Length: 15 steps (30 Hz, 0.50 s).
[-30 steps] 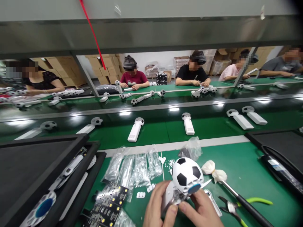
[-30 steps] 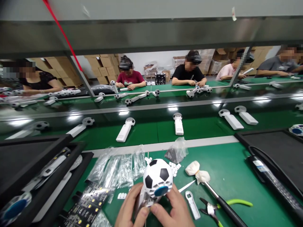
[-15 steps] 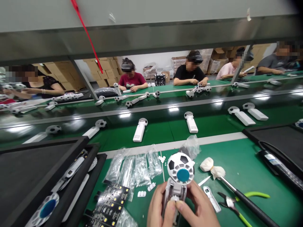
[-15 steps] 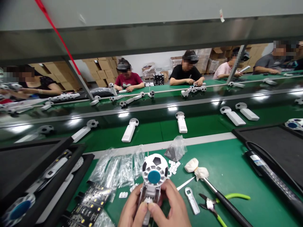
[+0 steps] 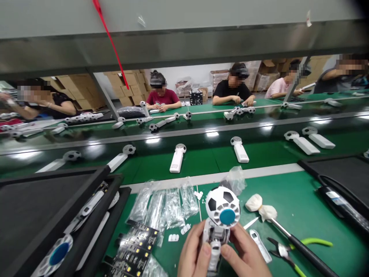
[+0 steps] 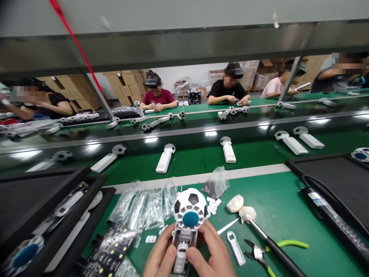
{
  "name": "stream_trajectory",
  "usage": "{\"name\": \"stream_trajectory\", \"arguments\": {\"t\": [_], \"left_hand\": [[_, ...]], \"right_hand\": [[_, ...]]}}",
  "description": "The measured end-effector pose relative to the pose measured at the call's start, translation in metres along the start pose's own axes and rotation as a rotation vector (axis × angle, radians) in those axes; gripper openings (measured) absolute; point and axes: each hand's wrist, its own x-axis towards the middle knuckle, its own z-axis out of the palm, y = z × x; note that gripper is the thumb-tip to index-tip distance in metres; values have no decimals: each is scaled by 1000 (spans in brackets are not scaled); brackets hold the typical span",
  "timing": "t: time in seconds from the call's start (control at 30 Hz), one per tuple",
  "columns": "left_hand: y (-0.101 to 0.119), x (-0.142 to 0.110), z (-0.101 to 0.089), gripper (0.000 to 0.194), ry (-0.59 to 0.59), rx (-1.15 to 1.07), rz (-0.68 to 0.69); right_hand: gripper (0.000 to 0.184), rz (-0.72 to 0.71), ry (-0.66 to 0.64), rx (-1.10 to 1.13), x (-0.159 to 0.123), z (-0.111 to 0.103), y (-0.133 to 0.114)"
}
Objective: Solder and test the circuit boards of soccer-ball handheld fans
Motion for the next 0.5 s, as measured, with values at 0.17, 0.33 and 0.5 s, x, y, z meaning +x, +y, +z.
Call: {"name": "stream_trajectory", "arguments": {"t": [0.17, 0.33, 0.5], "left_hand": [[10, 4, -2, 39, -85, -55, -34], [8, 4, 2, 64, -264, -399, -255], [15, 6, 3, 97, -424, -560, -492]], "right_hand": [[32, 152, 32, 263, 4, 4, -6], [24, 289, 46, 360, 11, 2, -8], [29, 357, 36, 335, 11, 4, -5]]}}
